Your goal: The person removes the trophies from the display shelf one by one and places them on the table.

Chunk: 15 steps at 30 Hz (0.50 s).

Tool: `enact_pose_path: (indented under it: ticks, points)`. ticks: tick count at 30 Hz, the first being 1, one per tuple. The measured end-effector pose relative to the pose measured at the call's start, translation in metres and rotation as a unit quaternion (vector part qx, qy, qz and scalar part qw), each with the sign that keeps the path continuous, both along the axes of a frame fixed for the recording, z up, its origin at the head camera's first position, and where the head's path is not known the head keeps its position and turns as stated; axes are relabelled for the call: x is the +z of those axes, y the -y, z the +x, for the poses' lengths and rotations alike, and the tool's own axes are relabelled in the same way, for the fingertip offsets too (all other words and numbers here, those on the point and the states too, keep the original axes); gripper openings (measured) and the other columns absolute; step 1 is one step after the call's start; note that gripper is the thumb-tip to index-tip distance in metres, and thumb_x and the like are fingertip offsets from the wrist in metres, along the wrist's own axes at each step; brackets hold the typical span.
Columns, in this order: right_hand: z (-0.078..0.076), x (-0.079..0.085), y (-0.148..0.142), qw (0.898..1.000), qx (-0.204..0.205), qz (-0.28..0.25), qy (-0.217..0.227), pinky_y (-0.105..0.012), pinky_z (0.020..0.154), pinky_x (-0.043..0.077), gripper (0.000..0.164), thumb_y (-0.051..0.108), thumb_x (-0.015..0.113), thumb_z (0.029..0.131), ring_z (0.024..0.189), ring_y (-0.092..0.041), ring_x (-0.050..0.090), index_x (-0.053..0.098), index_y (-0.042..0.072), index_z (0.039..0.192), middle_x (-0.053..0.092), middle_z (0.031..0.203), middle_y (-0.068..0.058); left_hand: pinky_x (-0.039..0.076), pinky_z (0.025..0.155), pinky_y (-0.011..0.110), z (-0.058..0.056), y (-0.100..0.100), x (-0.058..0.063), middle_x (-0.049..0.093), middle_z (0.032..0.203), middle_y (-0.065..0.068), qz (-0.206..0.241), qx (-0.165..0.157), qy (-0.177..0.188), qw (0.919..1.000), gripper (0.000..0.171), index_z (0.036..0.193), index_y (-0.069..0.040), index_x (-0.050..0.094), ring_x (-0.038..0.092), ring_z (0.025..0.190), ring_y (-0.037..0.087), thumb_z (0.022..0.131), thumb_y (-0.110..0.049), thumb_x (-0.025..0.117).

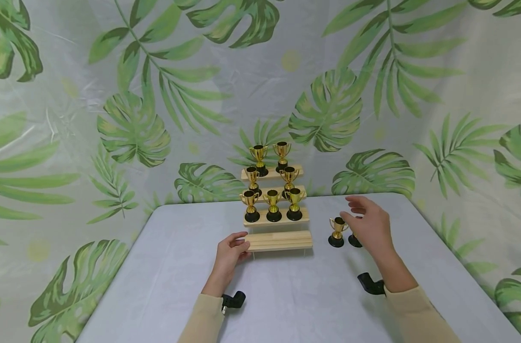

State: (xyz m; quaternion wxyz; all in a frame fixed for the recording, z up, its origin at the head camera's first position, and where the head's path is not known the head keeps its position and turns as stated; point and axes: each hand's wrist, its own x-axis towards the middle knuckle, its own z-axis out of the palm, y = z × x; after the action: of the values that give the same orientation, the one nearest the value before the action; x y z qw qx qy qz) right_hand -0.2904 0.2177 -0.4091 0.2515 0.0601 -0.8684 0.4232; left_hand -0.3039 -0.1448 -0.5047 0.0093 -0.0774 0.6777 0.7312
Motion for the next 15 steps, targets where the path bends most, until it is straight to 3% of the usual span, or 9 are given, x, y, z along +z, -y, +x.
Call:
enact_pose_path:
  ticks: [5,15]
  points:
    - [-0.001,0.002,0.012,1.000,0.018,-0.007,0.008,-0.046,0.087,0.057,0.040,0.017,0.076,0.091,0.107,-0.032,0.065,0.066,0.009,0.128,0.068,0.116,-0.014,0.060,0.083,0.043,-0.007,0.001,-0.012,0.061,0.109,0.017,0.004,0.009,-0.004,0.9999,0.043,0.134,0.001,0.060,0.067,0.088,0.024,0.093,-0.003,0.071]
    - [-0.006,0.006,0.037,0.997,0.058,-0.040,0.013,-0.046,0.089,0.058,0.042,0.014,0.077,0.090,0.108,-0.032,0.064,0.065,0.008,0.130,0.066,0.124,-0.013,0.061,0.075,0.035,-0.005,0.000,-0.013,0.062,0.104,0.016,0.003,0.017,-0.017,0.9997,0.040,0.130,0.001,0.063,0.067,0.082,0.021,0.092,-0.002,0.072]
